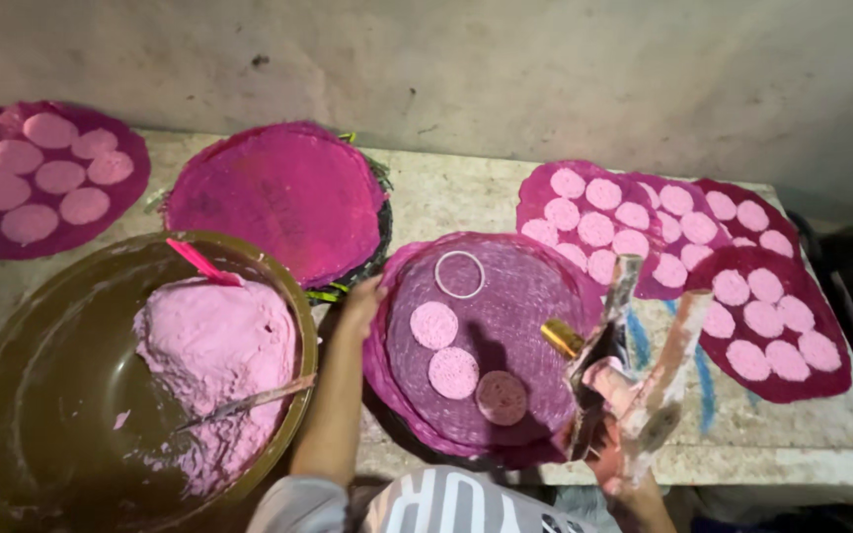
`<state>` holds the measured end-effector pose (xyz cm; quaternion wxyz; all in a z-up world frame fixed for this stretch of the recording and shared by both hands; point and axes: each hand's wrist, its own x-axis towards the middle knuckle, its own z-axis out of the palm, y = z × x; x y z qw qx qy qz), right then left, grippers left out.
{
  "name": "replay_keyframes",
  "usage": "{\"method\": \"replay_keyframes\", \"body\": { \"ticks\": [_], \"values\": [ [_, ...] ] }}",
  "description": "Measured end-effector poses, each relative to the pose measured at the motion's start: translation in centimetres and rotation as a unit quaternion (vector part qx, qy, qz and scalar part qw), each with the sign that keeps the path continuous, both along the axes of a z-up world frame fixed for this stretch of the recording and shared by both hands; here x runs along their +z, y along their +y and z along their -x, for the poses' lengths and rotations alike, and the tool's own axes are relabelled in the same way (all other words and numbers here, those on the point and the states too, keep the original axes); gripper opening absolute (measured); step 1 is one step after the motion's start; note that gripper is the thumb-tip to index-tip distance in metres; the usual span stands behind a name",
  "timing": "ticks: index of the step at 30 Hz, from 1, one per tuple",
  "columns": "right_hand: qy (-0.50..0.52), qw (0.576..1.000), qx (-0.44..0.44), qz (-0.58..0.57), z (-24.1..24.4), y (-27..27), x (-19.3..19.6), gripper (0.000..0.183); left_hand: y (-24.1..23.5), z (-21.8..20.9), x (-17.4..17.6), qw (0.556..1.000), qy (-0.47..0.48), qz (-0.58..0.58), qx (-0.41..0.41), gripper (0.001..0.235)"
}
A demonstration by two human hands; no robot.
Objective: The person scoops pink dough from a large bowl using a metal scoop and a spatula, then presses the dough into a circular mold on a tray to form round portions. The process is repeated multiple times to fill the tray with evenly shaped dough pieces.
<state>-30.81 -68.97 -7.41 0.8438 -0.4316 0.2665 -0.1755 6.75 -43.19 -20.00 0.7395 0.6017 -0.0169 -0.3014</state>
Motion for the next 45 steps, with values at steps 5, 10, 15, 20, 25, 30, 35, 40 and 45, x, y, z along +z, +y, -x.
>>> {"method": "replay_keyframes", "body": {
  "ticks": [5,10,15,20,25,30,35,40,45],
  "values": [
    [0.064,0.997,0.001,-0.053,2.0,-1.5,-4.2,0.098,5.1,11.0,-0.9,0.986,0.045,0.058,0.148,0.060],
    [-0.035,0.992,0.101,0.068,2.1,0.9,-1.8,0.111,8.5,22.7,-0.5,0.998,-0.004,0.007,0.063,0.079],
    [-0.029,0.980,0.163,0.110,0.5,3.3,2.3,0.117,9.3,23.0,-0.4,0.999,0.032,-0.001,0.002,0.094],
    [-0.038,0.979,0.168,0.104,0.8,4.5,3.0,0.120,8.9,23.3,2.8,0.969,-0.175,-0.176,-0.022,0.097],
    [-0.028,0.986,0.140,0.090,2.9,3.9,1.2,0.120,7.8,20.4,9.0,0.864,-0.416,-0.279,-0.045,0.118],
    [-0.040,0.984,0.139,0.102,3.7,2.7,-0.4,0.117,4.9,16.0,11.3,0.805,-0.480,-0.294,-0.187,0.121],
    [-0.055,0.983,0.131,0.113,4.1,3.2,0.4,0.116,3.8,16.4,11.5,0.789,-0.476,-0.319,-0.223,0.122],
    [0.015,0.960,0.209,0.187,3.0,3.0,3.4,0.119,2.9,15.9,13.2,0.802,-0.374,-0.364,-0.289,0.128],
    [0.046,0.898,0.430,0.083,-0.7,2.9,5.5,0.109,1.4,12.0,15.6,0.938,-0.002,0.289,-0.190,0.104]
  ]
}}
